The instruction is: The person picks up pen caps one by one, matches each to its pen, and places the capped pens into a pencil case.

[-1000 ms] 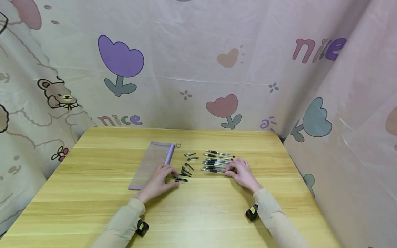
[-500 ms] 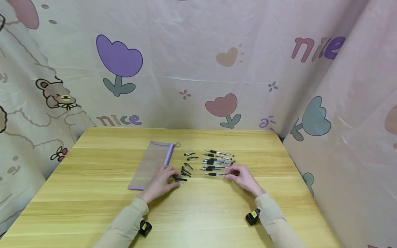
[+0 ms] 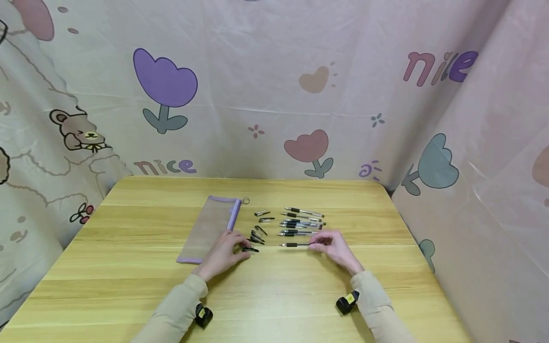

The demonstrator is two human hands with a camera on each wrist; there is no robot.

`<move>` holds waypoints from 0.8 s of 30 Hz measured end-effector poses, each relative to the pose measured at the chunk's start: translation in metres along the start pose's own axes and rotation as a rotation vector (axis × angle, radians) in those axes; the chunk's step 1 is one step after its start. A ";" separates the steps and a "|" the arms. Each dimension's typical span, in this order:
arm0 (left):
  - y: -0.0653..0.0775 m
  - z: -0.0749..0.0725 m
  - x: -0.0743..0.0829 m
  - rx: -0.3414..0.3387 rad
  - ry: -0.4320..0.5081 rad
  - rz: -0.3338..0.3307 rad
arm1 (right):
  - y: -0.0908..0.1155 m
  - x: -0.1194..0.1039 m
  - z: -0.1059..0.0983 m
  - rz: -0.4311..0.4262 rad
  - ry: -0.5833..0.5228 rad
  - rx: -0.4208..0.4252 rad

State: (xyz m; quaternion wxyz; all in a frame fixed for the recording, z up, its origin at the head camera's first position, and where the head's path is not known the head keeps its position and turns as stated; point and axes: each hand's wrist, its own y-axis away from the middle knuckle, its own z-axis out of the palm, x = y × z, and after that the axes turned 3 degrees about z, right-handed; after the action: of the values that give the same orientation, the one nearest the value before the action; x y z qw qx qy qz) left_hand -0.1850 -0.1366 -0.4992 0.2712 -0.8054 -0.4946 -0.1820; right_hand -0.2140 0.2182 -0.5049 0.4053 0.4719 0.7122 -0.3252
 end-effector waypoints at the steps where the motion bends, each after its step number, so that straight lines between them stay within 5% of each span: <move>1: 0.000 0.000 0.000 -0.002 -0.001 -0.004 | 0.000 0.001 0.000 -0.002 -0.014 0.003; 17: -0.001 0.001 0.003 -0.006 0.013 -0.082 | 0.003 0.008 0.004 -0.030 -0.122 0.064; 24: -0.001 0.000 0.005 -0.008 -0.009 -0.065 | 0.003 0.010 0.006 -0.043 -0.150 0.094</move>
State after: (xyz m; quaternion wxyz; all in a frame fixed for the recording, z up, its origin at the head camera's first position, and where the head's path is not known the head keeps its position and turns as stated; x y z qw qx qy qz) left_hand -0.1836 -0.1330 -0.4961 0.2599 -0.7908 -0.5210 -0.1889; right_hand -0.2116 0.2186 -0.5162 0.4278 0.4492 0.6739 -0.4012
